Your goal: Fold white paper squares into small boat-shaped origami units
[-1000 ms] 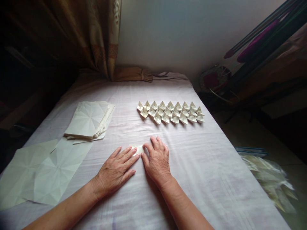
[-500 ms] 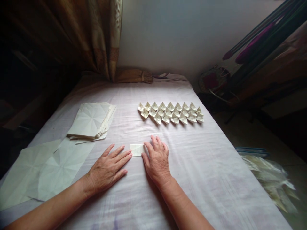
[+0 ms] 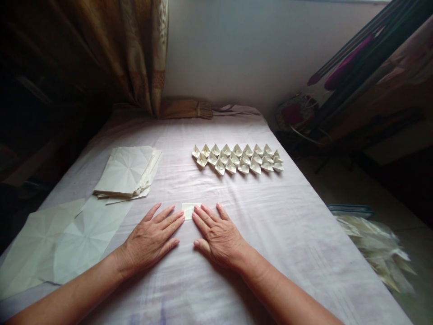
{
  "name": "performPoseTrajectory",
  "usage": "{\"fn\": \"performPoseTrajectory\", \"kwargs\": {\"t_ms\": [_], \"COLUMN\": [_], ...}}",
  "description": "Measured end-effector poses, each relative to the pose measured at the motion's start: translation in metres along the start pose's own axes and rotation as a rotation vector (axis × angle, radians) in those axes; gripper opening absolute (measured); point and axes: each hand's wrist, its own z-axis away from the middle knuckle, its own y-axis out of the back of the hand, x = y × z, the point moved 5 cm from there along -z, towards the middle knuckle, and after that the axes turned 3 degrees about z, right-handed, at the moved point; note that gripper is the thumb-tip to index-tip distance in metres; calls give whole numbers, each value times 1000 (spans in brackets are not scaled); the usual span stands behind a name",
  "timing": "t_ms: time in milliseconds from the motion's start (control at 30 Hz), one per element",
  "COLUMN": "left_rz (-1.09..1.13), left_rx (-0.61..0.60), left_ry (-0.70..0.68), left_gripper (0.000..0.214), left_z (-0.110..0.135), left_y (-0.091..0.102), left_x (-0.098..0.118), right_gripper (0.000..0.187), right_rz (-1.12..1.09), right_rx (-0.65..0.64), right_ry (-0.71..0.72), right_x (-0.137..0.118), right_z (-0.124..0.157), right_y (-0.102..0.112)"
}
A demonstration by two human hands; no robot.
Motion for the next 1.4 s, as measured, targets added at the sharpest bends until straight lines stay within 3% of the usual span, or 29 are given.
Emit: {"fn": "performPoseTrajectory", "kwargs": {"t_ms": [133,267,500,700,900,1100,1400], "left_rz": [-21,-51,-88,-153,-156,-187,-130], "left_rx": [-9,13,106,63,8,12,-163], "left_ry": [0,45,187,187,236,252,332], "left_gripper": [41,42,58,64,63,63,65], "left_z": [-2,-14,-31,-21,-15,-18,-18], "left_y": [2,1,-24,-38,-31,-26,-32], "left_x": [1,16,43,33,16,15,14], "right_gripper": [62,63,64,62,60,53,55], "right_rz": [33,52,51,45,22,7,34], "right_rx": [19,54,77,73,44,65,65], "right_ry": [-23,-7,-1,-6,-28,-71,-145], "right_x": [9,9,8,7,8,8,0], "right_z": [8,9,9,9,9,5,-15], "right_y": [1,1,0,0,2,3,-5]}}
